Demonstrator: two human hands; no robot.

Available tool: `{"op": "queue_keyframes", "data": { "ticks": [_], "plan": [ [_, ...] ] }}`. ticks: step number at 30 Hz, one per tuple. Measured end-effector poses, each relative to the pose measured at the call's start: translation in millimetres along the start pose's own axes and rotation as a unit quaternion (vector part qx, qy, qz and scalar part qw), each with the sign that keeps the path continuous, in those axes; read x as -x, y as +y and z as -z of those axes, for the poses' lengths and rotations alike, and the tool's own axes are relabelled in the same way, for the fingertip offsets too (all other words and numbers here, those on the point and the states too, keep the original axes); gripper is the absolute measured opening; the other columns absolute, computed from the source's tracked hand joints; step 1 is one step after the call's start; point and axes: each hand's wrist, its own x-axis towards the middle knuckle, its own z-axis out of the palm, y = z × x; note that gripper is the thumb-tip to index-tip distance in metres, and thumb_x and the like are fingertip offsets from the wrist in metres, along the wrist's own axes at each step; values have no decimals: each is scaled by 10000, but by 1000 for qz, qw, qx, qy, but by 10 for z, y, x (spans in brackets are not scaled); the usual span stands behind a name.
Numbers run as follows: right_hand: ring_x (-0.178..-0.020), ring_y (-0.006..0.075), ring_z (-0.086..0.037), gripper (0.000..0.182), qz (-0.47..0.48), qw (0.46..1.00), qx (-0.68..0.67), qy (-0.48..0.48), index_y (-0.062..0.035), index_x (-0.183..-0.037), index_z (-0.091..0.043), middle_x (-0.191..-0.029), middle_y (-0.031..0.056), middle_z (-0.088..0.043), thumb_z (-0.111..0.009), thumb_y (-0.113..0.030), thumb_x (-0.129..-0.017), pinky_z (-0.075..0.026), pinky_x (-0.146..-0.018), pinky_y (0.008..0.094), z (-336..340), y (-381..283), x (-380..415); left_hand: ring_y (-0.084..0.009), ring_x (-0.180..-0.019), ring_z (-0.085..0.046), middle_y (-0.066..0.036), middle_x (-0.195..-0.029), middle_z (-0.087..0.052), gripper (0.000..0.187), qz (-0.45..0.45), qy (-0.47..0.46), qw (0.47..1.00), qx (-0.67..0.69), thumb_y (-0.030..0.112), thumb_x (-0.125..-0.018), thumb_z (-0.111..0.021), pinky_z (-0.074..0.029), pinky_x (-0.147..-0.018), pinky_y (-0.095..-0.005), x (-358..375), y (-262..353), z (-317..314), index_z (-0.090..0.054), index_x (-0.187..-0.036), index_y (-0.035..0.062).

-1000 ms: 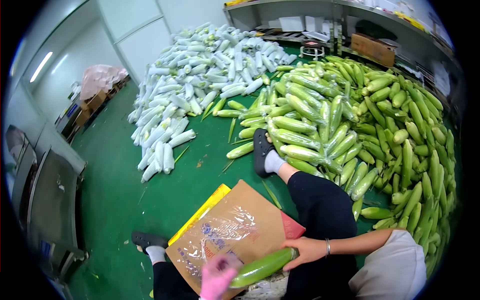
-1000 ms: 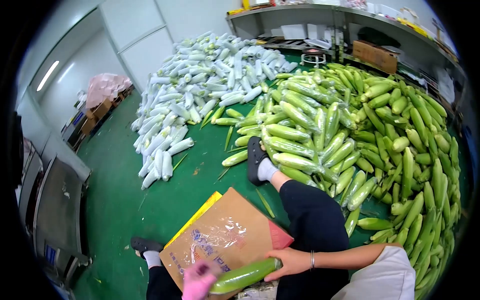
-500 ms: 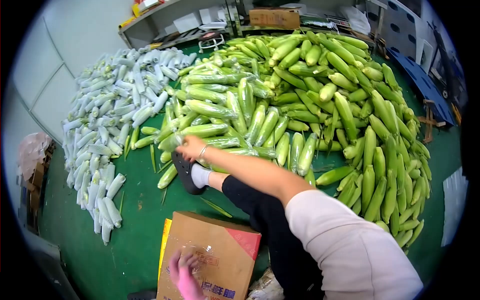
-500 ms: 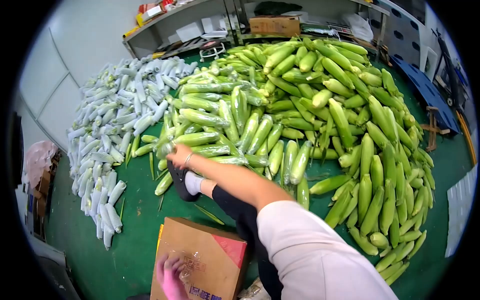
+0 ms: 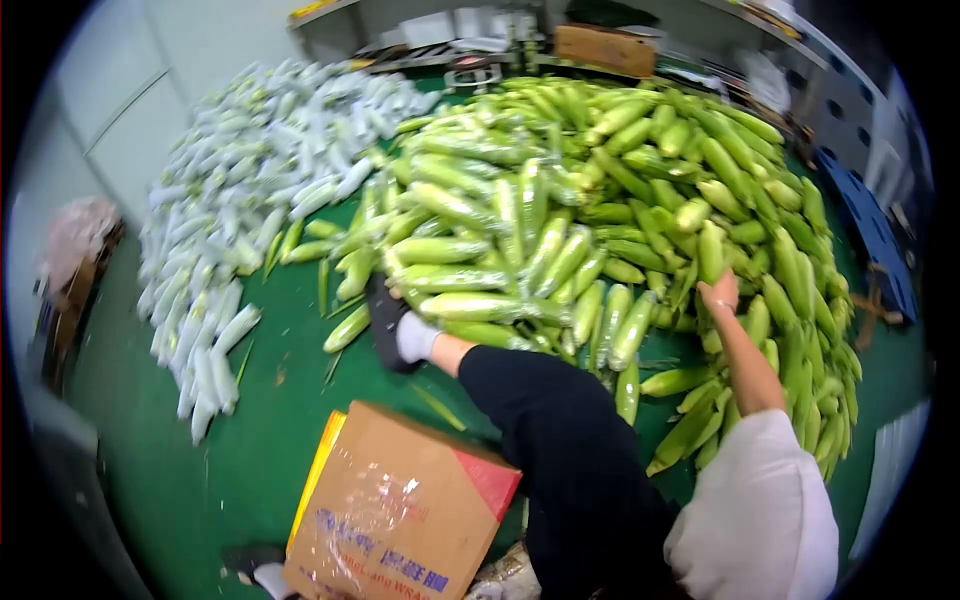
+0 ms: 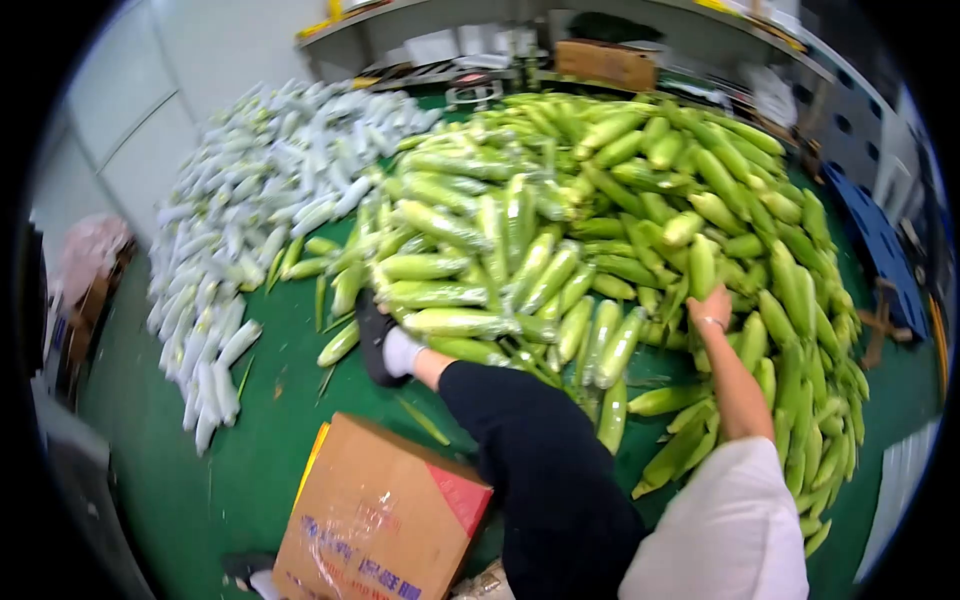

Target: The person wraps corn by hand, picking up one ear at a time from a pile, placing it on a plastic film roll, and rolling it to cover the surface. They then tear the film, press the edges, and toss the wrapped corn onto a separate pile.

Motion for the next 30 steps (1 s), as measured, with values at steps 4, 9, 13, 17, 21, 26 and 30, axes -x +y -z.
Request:
{"op": "queue_keyframes", "data": {
  "ticks": [4,9,13,17,21,26,30],
  "plan": [
    [-897,211,-641,379,176,909,-341,-162,32,-1090,-595,-983,147,-681,-720,-173,-797,-510,-807,332,-157,-563,812,-374,-1149,-541,-225,-1223,-578,574,-4,27,995,-94,269,-812,-772,-449,-993,-437,48,-295,-107,-560,-1260,-20],
    [-1056,350,-551,549,608,688,-306,-251,6,-1196,-559,-1109,172,-559,-715,-82,-677,-430,-961,399,788,-2349,3249,-391,-1092,-576,-232,-1180,-576,621,35,29,987,-153,413,-798,-771,-490,-911,-446,315,-39,-94,-567,-1179,-33],
    [-1110,345,-555,605,739,426,-275,-445,-64,-1260,-569,-1163,155,-558,-748,-97,-683,-455,-956,428,606,-2852,4887,-373,-955,-599,-238,-1029,-585,632,-62,90,952,-287,527,-758,-765,-513,-784,-445,292,142,-151,-563,-992,-24],
    [-1104,331,-535,613,769,330,-276,-472,-88,-1308,-545,-1177,138,-528,-731,-102,-724,-447,-965,417,175,-2833,5964,-347,-768,-643,-161,-810,-632,456,-73,27,948,-308,473,-825,-700,-527,-680,-453,226,13,-433,-590,-869,33],
    [-1113,332,-532,632,784,291,-235,-495,-96,-1335,-533,-1192,138,-521,-737,-93,-738,-447,-968,409,169,-2748,6047,-270,-558,-616,-114,-715,-642,228,-104,19,971,-217,260,-906,-607,-530,-592,-398,137,-220,-295,-596,-843,42],
    [-1135,346,-532,654,779,167,-107,-595,-102,-1379,-506,-1227,149,-520,-767,-148,-780,-457,-971,426,292,-2868,5844,-166,-675,-633,-100,-764,-631,173,54,76,799,594,96,-961,-510,-523,-645,-308,80,208,65,-573,-844,-16],
    [-1111,356,-541,712,844,162,-75,-505,-85,-1416,-491,-1258,154,-529,-793,-214,-784,-446,-968,393,188,-3060,5933,-303,-868,-631,-192,-941,-652,217,-245,148,956,73,148,-971,-552,-489,-817,-388,-338,338,-641,-622,-1055,-39]
  ]
}}
